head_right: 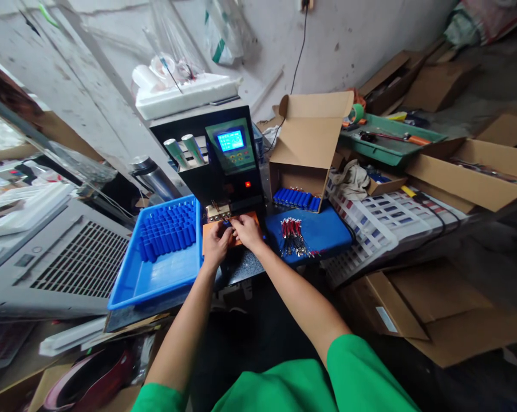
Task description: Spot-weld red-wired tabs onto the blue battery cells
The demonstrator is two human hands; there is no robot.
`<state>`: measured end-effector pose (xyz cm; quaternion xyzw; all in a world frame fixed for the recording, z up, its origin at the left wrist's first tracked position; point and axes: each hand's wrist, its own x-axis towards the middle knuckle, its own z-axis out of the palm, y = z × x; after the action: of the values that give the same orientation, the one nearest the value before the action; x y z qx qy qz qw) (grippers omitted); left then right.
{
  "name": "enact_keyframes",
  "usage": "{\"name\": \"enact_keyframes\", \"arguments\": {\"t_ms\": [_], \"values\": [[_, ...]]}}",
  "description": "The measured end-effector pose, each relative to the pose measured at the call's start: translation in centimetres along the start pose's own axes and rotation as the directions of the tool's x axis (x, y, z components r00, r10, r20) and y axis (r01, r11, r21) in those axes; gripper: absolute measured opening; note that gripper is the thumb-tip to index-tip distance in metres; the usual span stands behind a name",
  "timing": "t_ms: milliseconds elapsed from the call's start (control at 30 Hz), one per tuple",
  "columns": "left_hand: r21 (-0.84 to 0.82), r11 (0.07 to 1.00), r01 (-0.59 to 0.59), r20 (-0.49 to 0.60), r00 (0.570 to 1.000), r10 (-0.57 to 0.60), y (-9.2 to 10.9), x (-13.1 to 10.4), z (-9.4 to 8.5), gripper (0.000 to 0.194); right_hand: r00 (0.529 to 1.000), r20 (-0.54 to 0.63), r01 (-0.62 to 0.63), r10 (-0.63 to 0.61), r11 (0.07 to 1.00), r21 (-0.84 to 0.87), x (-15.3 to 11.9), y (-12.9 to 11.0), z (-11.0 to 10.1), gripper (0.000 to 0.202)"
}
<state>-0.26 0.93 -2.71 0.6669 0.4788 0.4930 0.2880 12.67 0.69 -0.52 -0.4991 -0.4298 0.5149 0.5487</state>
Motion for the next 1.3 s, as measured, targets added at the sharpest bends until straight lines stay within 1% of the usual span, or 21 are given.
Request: {"name": "enact_keyframes", "arguments": {"t_ms": [67,133,200,267,367,467,500,567,600,667,733,800,867,933,1000,1067,1167,1300], "values": [[-0.029,0.999,0.021,0.004,1.000,-0.021,0.0,0.0,0.1,0.027,0.999,-0.008,0.043,-0.044,0.995,-0.093,-0.7,0.0,-0.4,0.016],[-0.033,0.999,0.030,0.009,1.000,-0.030,-0.1,-0.1,0.2,0.027,0.991,-0.022,0.122,-0.131,0.964,-0.238,-1.4,-0.3,-0.8,0.014],[-0.004,1.000,0.026,-0.001,1.000,-0.026,-0.2,-0.1,0.2,0.026,0.975,-0.005,0.203,-0.223,0.895,-0.397,-2.1,-0.8,-1.0,0.012],[0.036,0.999,0.006,-0.010,1.000,-0.006,-0.2,-0.1,0.1,0.026,0.963,0.033,0.246,-0.269,0.815,-0.524,-2.7,-1.4,-1.0,0.013],[0.101,0.992,-0.072,0.003,0.997,0.072,-0.2,-0.2,-0.1,0.025,0.964,0.042,0.228,-0.261,0.742,-0.631,-3.1,-2.3,-0.7,0.019],[0.142,0.977,-0.159,0.040,0.987,0.154,0.0,-0.3,-0.2,0.027,0.970,0.012,0.189,-0.244,0.719,-0.669,-3.0,-2.7,-0.7,0.023],[0.152,0.974,-0.169,0.031,0.986,0.167,0.0,-0.3,-0.3,0.030,0.968,0.009,0.192,-0.252,0.716,-0.671,-2.8,-2.8,-1.1,0.023],[0.198,0.965,-0.172,-0.032,0.983,0.182,0.1,-0.2,-0.3,0.035,0.957,0.002,0.217,-0.290,0.712,-0.668,-2.3,-2.7,-2.5,0.024],[0.213,0.963,-0.163,-0.062,0.982,0.180,0.2,-0.2,-0.3,0.035,0.948,-0.014,0.227,-0.318,0.704,-0.673,-2.0,-2.6,-3.7,0.023],[0.220,0.963,-0.153,-0.071,0.982,0.172,0.4,-0.1,-0.2,0.034,0.918,-0.086,0.220,-0.387,0.677,-0.702,-1.4,-2.4,-6.9,0.021],[0.222,0.961,-0.167,-0.048,0.982,0.182,0.6,0.0,-0.2,0.032,0.867,-0.187,0.177,-0.462,0.636,-0.751,-0.9,-2.3,-10.8,0.028],[0.233,0.953,-0.192,-0.022,0.979,0.202,0.9,0.0,-0.3,0.030,0.825,-0.245,0.121,-0.510,0.581,-0.805,-0.4,-2.0,-14.6,0.037],[0.257,0.944,-0.209,-0.010,0.976,0.219,1.0,0.1,-0.4,0.030,0.813,-0.290,0.018,-0.505,0.519,-0.854,0.4,-1.7,-17.6,0.043],[0.279,0.935,-0.220,-0.003,0.973,0.230,0.9,0.1,-0.5,0.029,0.827,-0.342,-0.117,-0.446,0.458,-0.881,1.2,-1.2,-19.3,0.046],[0.281,0.932,-0.227,0.007,0.972,0.234,0.8,0.1,-0.5,0.029,0.848,-0.391,-0.242,-0.357,0.395,-0.886,2.0,-0.5,-20.0,0.046],[0.272,0.935,-0.228,0.021,0.973,0.231,0.5,0.2,-0.6,0.029,0.868,-0.412,-0.316,-0.278,0.330,-0.889,2.6,0.1,-19.9,0.046],[0.266,0.938,-0.221,0.032,0.975,0.220,0.3,0.2,-0.6,0.029,0.882,-0.414,-0.354,-0.225,0.264,-0.897,3.1,0.8,-19.5,0.047],[0.284,0.931,-0.228,0.046,0.973,0.225,0.4,0.2,-0.6,0.029,0.873,-0.440,-0.391,-0.209,0.236,-0.889,3.4,0.9,-19.4,0.052]]}}
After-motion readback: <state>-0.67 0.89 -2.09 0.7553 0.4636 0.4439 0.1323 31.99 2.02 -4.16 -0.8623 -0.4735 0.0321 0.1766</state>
